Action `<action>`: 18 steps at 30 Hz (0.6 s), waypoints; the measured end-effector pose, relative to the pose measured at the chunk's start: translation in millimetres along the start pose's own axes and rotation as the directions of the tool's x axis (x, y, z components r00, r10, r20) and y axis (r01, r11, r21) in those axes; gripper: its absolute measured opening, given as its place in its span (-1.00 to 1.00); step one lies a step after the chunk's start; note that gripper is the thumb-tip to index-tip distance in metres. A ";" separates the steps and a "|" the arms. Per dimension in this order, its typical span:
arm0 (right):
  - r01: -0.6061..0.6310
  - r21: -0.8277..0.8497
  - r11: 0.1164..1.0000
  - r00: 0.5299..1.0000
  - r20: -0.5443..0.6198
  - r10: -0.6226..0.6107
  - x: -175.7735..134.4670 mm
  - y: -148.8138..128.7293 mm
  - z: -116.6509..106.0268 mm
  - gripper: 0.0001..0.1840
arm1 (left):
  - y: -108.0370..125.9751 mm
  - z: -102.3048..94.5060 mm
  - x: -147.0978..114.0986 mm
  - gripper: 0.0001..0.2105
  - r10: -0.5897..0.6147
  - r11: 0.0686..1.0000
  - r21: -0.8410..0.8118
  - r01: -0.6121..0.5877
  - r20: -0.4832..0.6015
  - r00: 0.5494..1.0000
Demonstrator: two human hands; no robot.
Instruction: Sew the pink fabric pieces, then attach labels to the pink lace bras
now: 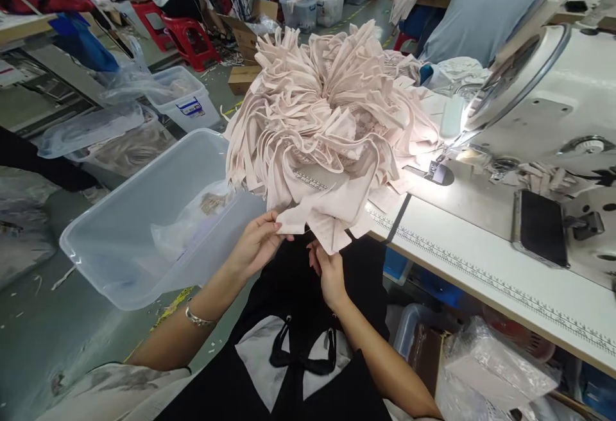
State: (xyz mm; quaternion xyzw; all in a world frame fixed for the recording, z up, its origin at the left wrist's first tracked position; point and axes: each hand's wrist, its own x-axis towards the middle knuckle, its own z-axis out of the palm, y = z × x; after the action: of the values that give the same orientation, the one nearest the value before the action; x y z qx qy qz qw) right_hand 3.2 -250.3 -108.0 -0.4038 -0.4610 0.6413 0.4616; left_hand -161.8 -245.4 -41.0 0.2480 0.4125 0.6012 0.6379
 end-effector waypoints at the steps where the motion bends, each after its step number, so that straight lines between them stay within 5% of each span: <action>1: -0.028 0.067 0.997 0.999 -0.018 0.029 3.2 0.3 0.8 -0.55 | -0.9 -1.6 -1.9 -0.78 -0.020 0.999 -0.027 0.019 -0.014 1.000; 8: -0.049 0.164 0.985 0.997 -0.046 0.057 14.9 -12.6 11.3 -0.54 | -8.1 -6.0 -9.0 -0.75 -0.054 0.998 0.032 0.055 -0.036 0.998; 11: -0.028 0.042 0.999 0.990 0.136 0.022 5.1 -27.8 2.4 -0.55 | 2.8 -23.5 -5.3 -0.79 0.055 0.964 0.266 -0.012 -0.152 0.987; 13: 0.020 -0.136 0.990 0.923 0.383 0.034 -3.9 -49.3 -9.1 -0.57 | 17.5 -34.6 -1.7 -0.85 0.351 0.818 0.562 -0.123 -0.317 0.881; 14: 0.083 -0.233 0.969 0.871 0.489 0.043 -7.4 -64.1 -15.1 -0.60 | 25.2 -36.5 0.2 -0.87 0.548 0.688 0.708 -0.162 -0.360 0.755; 16: 0.283 -0.377 0.882 0.812 0.584 -0.011 -8.3 -100.4 -24.5 -0.68 | 36.2 -28.7 4.8 -0.87 0.829 0.417 0.884 -0.211 -0.274 0.488; 17: 0.387 -0.422 0.820 0.806 0.587 -0.078 -3.8 -121.0 -26.7 -0.73 | 38.0 -18.8 8.0 -0.88 0.873 0.321 0.910 -0.262 -0.178 0.453; 18: 0.477 -0.466 0.745 0.808 0.566 -0.164 5.1 -142.4 -27.0 -0.81 | 37.1 -5.9 12.4 -0.93 0.864 0.274 0.894 -0.354 -0.067 0.498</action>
State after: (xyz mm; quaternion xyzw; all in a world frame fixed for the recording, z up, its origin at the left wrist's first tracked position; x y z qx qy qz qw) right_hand 58.7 -218.3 22.1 -0.2614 -0.8018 0.4538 0.2877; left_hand -188.2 -228.7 -16.8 0.4621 0.6551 0.5977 -0.0001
